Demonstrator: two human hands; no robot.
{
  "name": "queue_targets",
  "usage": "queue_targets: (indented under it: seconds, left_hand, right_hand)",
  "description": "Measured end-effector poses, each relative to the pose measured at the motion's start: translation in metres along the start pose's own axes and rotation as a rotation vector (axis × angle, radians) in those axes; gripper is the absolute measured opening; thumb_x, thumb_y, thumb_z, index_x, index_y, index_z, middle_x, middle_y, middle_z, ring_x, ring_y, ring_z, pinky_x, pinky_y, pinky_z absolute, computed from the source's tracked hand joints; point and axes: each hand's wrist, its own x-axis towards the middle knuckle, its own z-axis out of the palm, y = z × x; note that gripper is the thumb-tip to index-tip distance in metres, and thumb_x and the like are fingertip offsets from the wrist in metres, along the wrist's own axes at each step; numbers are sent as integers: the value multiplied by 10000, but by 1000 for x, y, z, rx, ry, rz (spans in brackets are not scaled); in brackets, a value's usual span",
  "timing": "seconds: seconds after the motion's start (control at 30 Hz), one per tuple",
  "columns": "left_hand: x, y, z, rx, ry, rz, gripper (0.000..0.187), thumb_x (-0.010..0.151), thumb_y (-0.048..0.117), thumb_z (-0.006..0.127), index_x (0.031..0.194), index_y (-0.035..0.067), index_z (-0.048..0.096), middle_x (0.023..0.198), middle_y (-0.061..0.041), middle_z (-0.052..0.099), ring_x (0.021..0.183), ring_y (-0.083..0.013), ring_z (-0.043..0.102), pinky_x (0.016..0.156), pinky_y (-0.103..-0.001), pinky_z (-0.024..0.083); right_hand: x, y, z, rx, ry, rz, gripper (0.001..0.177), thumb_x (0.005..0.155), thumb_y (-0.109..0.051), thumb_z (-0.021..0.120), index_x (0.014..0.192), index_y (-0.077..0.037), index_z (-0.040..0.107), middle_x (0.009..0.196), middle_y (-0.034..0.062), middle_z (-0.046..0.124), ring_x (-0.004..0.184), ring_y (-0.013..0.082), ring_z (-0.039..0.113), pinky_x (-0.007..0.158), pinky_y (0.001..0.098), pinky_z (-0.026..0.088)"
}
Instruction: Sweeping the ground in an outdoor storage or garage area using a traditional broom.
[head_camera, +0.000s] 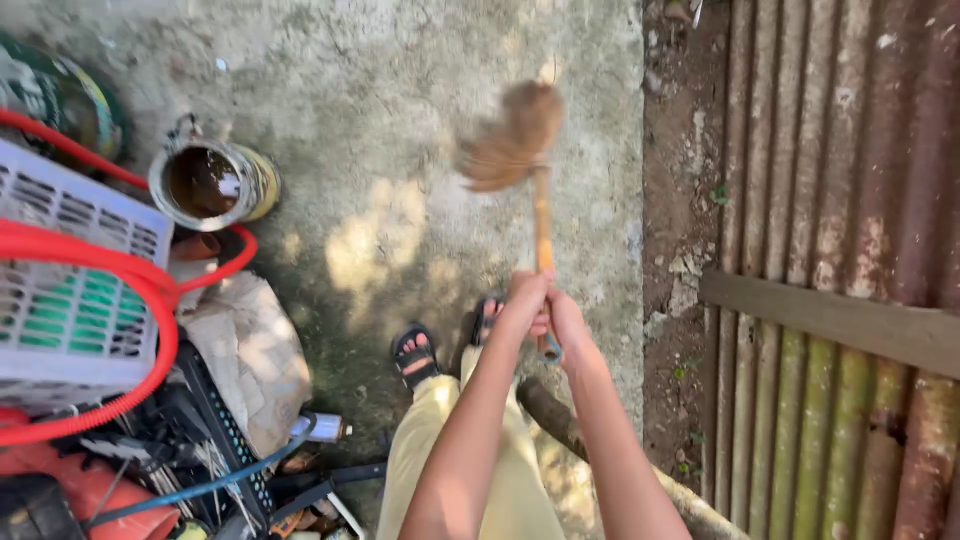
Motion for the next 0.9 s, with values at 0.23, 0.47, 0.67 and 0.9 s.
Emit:
queue_targets:
  seconds: [0.23,0.47,0.67,0.9]
  left_hand:
    - [-81,22,-115,-347,-34,209,334,919,247,734,1129,-13,735,871,-61,686,690,-102,587,582,-260,462]
    - [18,75,-272,-669,497,44,246,1001,356,611,1010,112,646,794,-54,614,640,-162,579,510,-310,451]
    - [208,68,-176,-478,241,192,300,1034,356,631,871,104,646,677,8,601,540,-125,544,431,-303,433]
    - [130,246,156,-142,-236,-11,318,950,360,680,968,45,720,722,-44,686,558,-138,623,480,-320,499]
  right_hand:
    - [-8,105,171,-827,576,-125,420,1059,-443,382,1041,-96,617,718,39,595,486,114,555,407,252,428]
    - [174,152,226,-817,-23,108,362,1031,-224,622,1324,-11,620,1107,28,692,1039,111,635,871,271,512]
    - [273,14,120,-768,479,309,221,966,-224,564,917,-31,659,705,129,665,551,248,676,477,409,582]
    - [78,-251,149,-689,857,-367,335,1003,-184,385,938,-16,667,792,42,721,640,119,715,519,285,583]
